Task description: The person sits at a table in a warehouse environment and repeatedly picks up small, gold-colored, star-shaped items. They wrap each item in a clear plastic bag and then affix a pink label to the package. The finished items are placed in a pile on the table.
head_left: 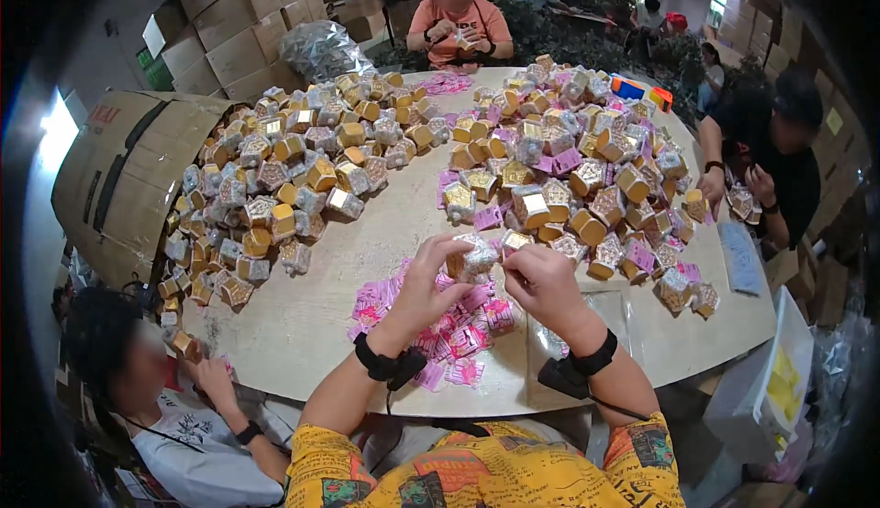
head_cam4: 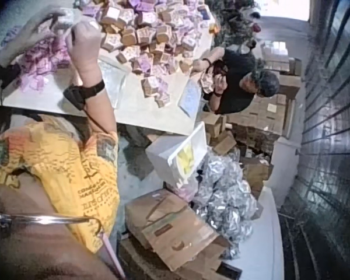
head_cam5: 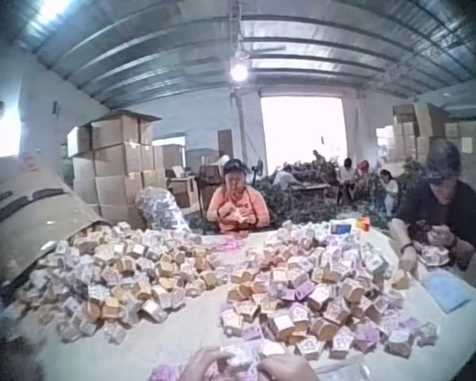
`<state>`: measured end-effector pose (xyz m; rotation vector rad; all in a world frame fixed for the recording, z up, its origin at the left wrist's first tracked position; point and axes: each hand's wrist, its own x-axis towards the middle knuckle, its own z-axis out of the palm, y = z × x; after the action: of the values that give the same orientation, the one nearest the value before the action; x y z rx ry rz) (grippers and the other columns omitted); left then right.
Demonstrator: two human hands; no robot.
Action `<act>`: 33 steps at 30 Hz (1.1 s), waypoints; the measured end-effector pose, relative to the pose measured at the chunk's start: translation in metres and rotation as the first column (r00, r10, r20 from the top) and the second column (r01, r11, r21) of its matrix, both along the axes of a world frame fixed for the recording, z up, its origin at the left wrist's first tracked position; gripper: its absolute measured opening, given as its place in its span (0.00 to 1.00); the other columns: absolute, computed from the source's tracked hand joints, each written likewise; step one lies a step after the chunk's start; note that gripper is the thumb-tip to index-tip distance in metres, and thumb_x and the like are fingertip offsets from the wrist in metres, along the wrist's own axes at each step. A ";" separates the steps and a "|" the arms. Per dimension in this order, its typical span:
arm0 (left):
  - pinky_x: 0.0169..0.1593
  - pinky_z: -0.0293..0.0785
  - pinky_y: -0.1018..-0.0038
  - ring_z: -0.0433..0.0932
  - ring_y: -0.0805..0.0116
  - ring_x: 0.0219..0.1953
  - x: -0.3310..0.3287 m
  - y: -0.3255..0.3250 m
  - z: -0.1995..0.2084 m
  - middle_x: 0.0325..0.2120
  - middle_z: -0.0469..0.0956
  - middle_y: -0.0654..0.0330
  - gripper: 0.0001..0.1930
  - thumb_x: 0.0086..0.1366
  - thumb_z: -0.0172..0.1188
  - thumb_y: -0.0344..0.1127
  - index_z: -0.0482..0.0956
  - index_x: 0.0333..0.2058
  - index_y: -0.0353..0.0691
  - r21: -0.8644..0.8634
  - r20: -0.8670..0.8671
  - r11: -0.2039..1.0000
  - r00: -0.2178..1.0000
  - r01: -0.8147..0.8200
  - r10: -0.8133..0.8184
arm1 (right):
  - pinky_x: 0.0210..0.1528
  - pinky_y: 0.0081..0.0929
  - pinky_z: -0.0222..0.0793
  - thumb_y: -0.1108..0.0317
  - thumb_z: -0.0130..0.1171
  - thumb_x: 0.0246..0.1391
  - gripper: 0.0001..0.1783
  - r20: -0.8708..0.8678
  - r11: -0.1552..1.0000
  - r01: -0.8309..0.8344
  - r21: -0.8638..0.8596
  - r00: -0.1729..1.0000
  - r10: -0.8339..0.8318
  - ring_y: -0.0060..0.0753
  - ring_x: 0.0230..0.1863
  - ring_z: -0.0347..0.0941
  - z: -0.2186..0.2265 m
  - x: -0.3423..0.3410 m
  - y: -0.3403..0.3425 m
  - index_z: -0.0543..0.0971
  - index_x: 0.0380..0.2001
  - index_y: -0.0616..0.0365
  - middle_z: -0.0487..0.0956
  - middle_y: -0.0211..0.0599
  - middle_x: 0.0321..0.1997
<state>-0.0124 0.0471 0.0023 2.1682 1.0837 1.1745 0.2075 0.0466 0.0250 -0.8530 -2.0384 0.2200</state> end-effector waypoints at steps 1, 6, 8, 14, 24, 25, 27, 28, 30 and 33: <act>0.61 0.63 0.64 0.67 0.54 0.58 0.001 -0.001 0.001 0.53 0.68 0.51 0.29 0.48 0.68 0.27 0.71 0.51 0.41 0.004 -0.010 1.000 1.000 0.000 0.000 | 0.29 0.41 0.68 0.73 0.61 0.45 0.06 0.009 1.000 0.003 0.002 1.000 -0.003 0.48 0.26 0.72 0.000 0.000 0.000 0.74 0.26 0.60 0.72 0.43 0.23; 0.61 0.62 0.63 0.67 0.51 0.59 0.002 -0.004 0.003 0.53 0.68 0.49 0.28 0.48 0.67 0.26 0.72 0.51 0.42 0.018 -0.022 1.000 1.000 -0.007 0.007 | 0.30 0.40 0.69 0.73 0.61 0.45 0.06 0.051 1.000 -0.009 -0.005 0.999 0.009 0.48 0.27 0.72 0.002 -0.001 -0.001 0.73 0.25 0.60 0.72 0.42 0.23; 0.61 0.63 0.63 0.67 0.50 0.58 0.003 -0.004 0.002 0.53 0.68 0.49 0.28 0.48 0.67 0.26 0.73 0.51 0.43 0.028 -0.032 1.000 0.999 -0.003 0.004 | 0.30 0.41 0.69 0.73 0.61 0.45 0.06 0.054 1.000 -0.013 -0.001 0.998 0.013 0.48 0.27 0.72 0.003 -0.002 -0.001 0.73 0.25 0.60 0.71 0.42 0.23; 0.60 0.64 0.63 0.68 0.50 0.58 0.005 -0.007 0.003 0.53 0.68 0.49 0.28 0.48 0.67 0.25 0.73 0.51 0.43 0.036 -0.040 0.999 0.999 -0.009 0.010 | 0.30 0.41 0.69 0.73 0.61 0.44 0.07 0.077 0.998 -0.019 0.052 0.997 0.015 0.47 0.27 0.72 0.001 -0.004 0.001 0.72 0.25 0.61 0.71 0.42 0.24; 0.60 0.64 0.62 0.68 0.49 0.57 0.007 -0.007 0.003 0.52 0.69 0.49 0.28 0.48 0.69 0.28 0.73 0.50 0.43 0.041 -0.053 0.999 0.998 -0.015 0.017 | 0.29 0.42 0.69 0.75 0.60 0.41 0.09 0.154 0.990 0.023 0.138 0.987 -0.044 0.48 0.26 0.71 0.001 -0.004 -0.001 0.69 0.22 0.61 0.69 0.42 0.22; 0.59 0.64 0.62 0.68 0.49 0.57 0.007 -0.008 0.003 0.52 0.69 0.49 0.28 0.48 0.69 0.28 0.73 0.50 0.43 0.048 -0.061 0.999 0.998 -0.015 0.018 | 0.29 0.42 0.69 0.75 0.60 0.41 0.09 0.157 0.988 0.016 0.151 0.987 -0.040 0.48 0.26 0.71 0.001 -0.004 -0.001 0.68 0.22 0.61 0.69 0.42 0.22; 0.59 0.64 0.61 0.68 0.48 0.56 0.008 -0.009 0.003 0.51 0.69 0.48 0.28 0.47 0.69 0.28 0.74 0.50 0.43 0.058 -0.081 0.998 0.996 -0.020 0.025 | 0.29 0.42 0.69 0.75 0.60 0.41 0.08 0.159 0.987 0.017 0.161 0.986 -0.043 0.47 0.26 0.71 -0.001 -0.005 0.000 0.69 0.21 0.61 0.69 0.42 0.22; 0.59 0.64 0.60 0.68 0.48 0.56 0.008 -0.009 0.004 0.51 0.69 0.48 0.28 0.47 0.69 0.28 0.74 0.50 0.43 0.062 -0.092 0.998 0.995 -0.023 0.029 | 0.29 0.41 0.69 0.76 0.59 0.41 0.08 0.161 0.986 0.019 0.167 0.986 -0.046 0.47 0.26 0.71 -0.002 -0.005 -0.001 0.69 0.21 0.61 0.69 0.42 0.21; 0.59 0.65 0.60 0.68 0.47 0.55 0.010 -0.010 0.004 0.51 0.69 0.48 0.28 0.47 0.68 0.28 0.74 0.50 0.43 0.075 -0.111 0.997 0.993 -0.035 0.044 | 0.29 0.41 0.69 0.75 0.59 0.41 0.08 0.193 0.986 0.021 0.166 0.980 -0.054 0.47 0.26 0.71 -0.003 -0.005 -0.001 0.69 0.21 0.60 0.69 0.42 0.21; 0.58 0.65 0.60 0.68 0.46 0.55 0.013 -0.012 0.007 0.51 0.69 0.47 0.27 0.48 0.68 0.27 0.74 0.50 0.43 0.103 -0.124 0.993 0.990 -0.056 0.069 | 0.28 0.42 0.69 0.75 0.59 0.41 0.08 0.194 0.987 0.011 0.159 0.980 -0.042 0.47 0.26 0.71 -0.004 -0.004 -0.001 0.68 0.21 0.60 0.68 0.42 0.21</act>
<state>0.0002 0.0346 0.0094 2.3284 1.1778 1.1529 0.2035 0.0458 0.0212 -0.8302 -2.1934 -0.0426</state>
